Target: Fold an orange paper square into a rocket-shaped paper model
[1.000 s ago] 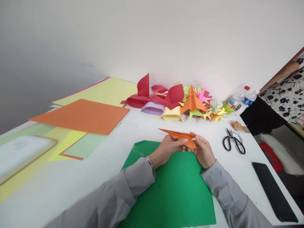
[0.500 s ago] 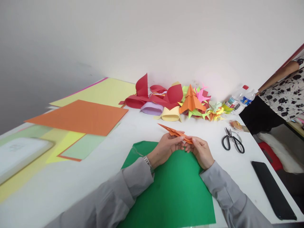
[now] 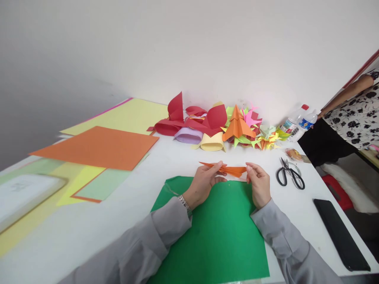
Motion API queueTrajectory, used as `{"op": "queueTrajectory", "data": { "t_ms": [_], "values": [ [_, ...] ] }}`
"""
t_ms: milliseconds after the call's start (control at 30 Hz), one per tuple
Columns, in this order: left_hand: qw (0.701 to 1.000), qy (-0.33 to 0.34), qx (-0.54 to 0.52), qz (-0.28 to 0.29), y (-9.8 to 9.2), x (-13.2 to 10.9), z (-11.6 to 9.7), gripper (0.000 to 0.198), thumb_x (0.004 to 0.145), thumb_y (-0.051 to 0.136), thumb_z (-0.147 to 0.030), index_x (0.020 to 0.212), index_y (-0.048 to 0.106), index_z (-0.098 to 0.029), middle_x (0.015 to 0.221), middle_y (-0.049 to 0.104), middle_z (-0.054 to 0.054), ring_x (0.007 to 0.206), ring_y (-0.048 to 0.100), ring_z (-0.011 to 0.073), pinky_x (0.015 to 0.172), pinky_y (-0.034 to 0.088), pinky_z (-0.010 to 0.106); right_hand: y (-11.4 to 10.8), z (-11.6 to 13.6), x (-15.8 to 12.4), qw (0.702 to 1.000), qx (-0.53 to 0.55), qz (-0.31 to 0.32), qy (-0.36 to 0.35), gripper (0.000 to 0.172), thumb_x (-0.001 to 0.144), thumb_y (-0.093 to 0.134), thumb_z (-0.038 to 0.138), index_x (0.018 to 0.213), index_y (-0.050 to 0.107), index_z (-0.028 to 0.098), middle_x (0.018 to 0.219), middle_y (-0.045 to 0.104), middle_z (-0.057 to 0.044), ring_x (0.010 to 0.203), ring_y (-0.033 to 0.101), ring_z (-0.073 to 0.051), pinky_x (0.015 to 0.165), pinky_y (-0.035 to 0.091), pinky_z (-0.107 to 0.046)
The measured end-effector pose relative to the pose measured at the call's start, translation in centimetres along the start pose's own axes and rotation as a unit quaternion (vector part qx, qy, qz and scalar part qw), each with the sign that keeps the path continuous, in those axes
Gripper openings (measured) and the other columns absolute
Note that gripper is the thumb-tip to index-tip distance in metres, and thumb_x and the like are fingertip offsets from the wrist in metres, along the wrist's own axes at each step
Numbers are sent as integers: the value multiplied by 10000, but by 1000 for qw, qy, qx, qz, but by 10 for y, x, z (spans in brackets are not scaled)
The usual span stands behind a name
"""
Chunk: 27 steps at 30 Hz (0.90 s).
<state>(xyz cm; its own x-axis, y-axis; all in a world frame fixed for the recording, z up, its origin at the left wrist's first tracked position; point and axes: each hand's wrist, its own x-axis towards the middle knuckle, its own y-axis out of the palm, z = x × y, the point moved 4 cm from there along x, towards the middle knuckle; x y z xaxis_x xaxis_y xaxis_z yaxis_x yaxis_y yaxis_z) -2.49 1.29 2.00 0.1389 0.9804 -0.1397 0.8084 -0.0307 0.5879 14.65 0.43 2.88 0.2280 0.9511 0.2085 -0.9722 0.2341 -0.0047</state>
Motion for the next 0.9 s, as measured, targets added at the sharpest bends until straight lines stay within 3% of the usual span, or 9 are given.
{"op": "queueTrajectory", "data": {
  "t_ms": [100,167,267,367,533,733,900],
  "values": [
    [999,28,45,1,2,-1,0,321,664,749,-384,824,722,-106,867,666,83,761,593,166,603,527,274,-4,18,-7,983,-94,-49,-150,147,739,709,300,845,659,211,656,555,18,620,502,-135,615,396,-289],
    [996,42,82,8,5,-3,1,318,663,741,-408,809,729,-125,881,668,74,785,598,180,631,536,286,1,28,-16,948,-190,-22,-255,30,790,658,243,781,676,220,711,606,-15,710,535,-164,684,402,-324],
    [990,50,130,20,10,-8,2,313,660,731,-433,759,731,-136,839,642,49,750,598,173,651,539,295,12,31,-29,882,-317,49,-346,109,838,601,202,834,704,239,741,647,-32,748,535,-180,705,367,-352],
    [986,57,153,35,15,-13,1,298,685,704,-435,736,726,-141,783,599,26,711,581,151,642,526,277,19,29,-35,847,-373,79,-372,146,862,566,187,900,702,225,762,649,-42,766,523,-183,685,346,-346],
    [978,73,183,67,19,-16,-2,289,733,656,-435,700,708,-152,765,559,25,725,559,150,656,493,274,20,31,-35,842,-379,67,-377,131,872,554,186,891,683,196,745,639,-37,751,509,-172,676,337,-333],
    [957,129,247,85,19,-18,-3,291,794,599,-406,645,668,-166,725,548,18,727,536,143,726,441,267,21,35,-36,815,-415,61,-400,107,871,567,223,852,669,193,741,630,-37,757,489,-175,679,312,-334],
    [958,114,240,107,22,-20,0,288,781,609,-418,688,684,-156,755,560,36,721,547,149,660,475,259,24,39,-39,768,-456,65,-445,157,882,514,153,797,644,177,681,607,-31,730,473,-172,665,284,-340]
  ]
}}
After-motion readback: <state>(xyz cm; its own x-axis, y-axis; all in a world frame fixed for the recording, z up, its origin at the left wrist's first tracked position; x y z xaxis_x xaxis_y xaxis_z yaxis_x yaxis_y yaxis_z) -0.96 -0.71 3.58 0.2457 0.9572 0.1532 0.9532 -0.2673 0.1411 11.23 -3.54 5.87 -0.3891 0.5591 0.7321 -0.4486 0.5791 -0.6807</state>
